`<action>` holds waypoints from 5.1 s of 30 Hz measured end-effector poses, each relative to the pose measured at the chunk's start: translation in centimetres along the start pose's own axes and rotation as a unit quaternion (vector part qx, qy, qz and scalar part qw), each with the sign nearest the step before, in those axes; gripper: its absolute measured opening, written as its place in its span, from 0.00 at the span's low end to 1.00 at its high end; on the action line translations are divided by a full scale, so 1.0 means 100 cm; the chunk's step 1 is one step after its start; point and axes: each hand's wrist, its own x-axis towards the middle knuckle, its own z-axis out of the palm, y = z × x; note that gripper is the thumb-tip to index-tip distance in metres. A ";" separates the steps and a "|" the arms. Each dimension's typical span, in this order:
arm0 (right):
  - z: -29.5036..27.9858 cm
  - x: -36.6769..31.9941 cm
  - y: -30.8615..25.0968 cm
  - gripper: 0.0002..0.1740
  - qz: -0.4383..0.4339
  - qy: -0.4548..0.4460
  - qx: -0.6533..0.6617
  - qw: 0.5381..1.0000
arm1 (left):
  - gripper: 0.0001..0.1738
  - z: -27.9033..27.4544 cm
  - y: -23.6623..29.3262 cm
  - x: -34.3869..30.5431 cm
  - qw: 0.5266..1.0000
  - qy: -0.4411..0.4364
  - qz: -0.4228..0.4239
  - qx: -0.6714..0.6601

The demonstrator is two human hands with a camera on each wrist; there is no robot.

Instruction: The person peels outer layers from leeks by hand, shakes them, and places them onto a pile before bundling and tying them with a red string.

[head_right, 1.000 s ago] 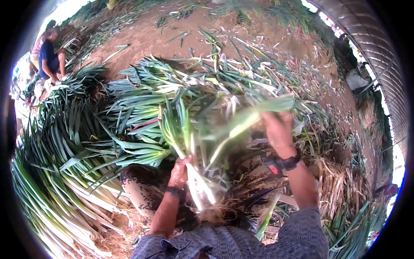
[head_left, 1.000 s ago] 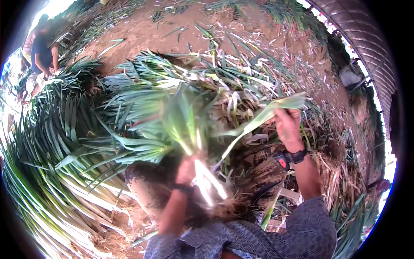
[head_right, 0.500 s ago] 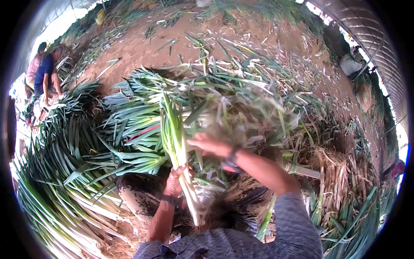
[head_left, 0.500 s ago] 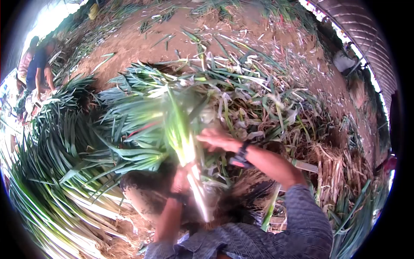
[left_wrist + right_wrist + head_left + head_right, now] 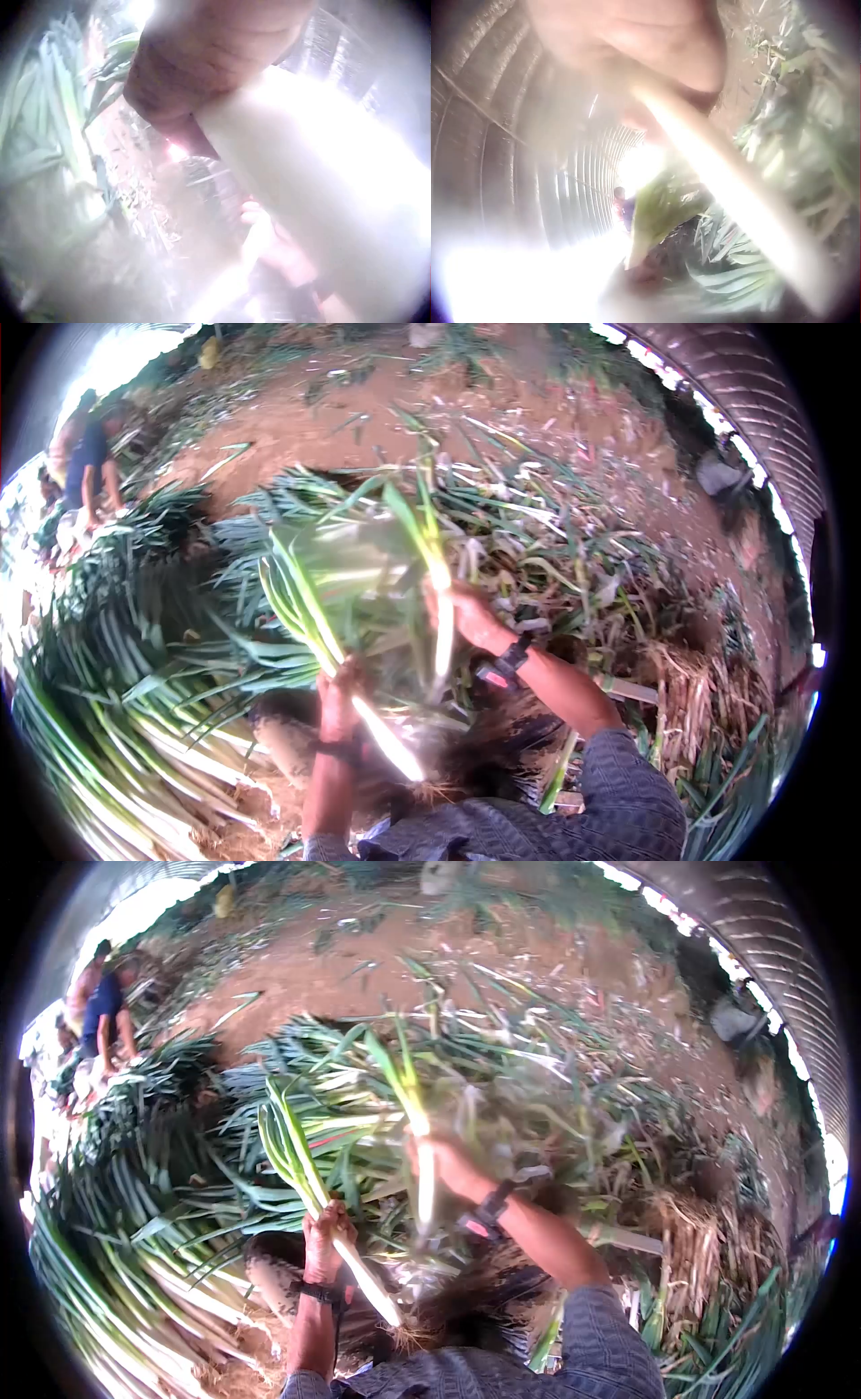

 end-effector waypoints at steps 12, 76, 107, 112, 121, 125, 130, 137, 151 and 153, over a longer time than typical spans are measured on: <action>-0.112 0.060 0.095 0.09 0.007 0.164 0.122 0.979 | 0.10 -0.066 0.348 -0.124 0.816 0.118 0.402 0.399; -0.370 0.040 -0.055 0.28 0.392 0.229 -0.780 0.430 | 0.17 0.020 0.075 0.150 0.985 -0.016 -0.055 0.162; -0.026 0.159 0.085 0.27 0.186 -0.158 -0.549 0.800 | 0.23 -0.038 -0.073 0.161 0.935 0.076 -0.167 0.304; -0.016 0.114 0.112 0.35 0.214 -0.155 -0.567 0.780 | 0.30 -0.057 -0.095 0.137 0.984 0.166 -0.053 0.035; 0.022 0.077 0.041 0.35 0.180 -0.155 -0.443 0.865 | 0.24 -0.051 -0.049 0.131 0.933 0.359 0.007 -0.037; 0.007 0.079 0.044 0.28 0.180 -0.140 -0.491 0.841 | 0.16 -0.094 -0.052 0.129 0.950 0.300 0.085 0.029; 0.007 0.073 0.056 0.27 0.199 -0.116 -0.487 0.842 | 0.13 -0.093 -0.049 0.122 0.984 0.133 0.059 -0.101; 0.031 0.075 0.052 0.37 0.134 -0.092 -0.545 0.822 | 0.19 -0.051 0.000 0.102 0.945 -0.014 0.047 -0.323; 0.108 0.020 0.050 0.25 0.134 -0.220 -0.285 0.923 | 0.62 0.015 0.108 0.072 0.925 -0.284 0.073 -0.244; 0.113 0.022 0.047 0.22 0.106 -0.198 -0.284 0.932 | 0.60 0.019 0.121 0.078 0.921 -0.293 0.084 -0.243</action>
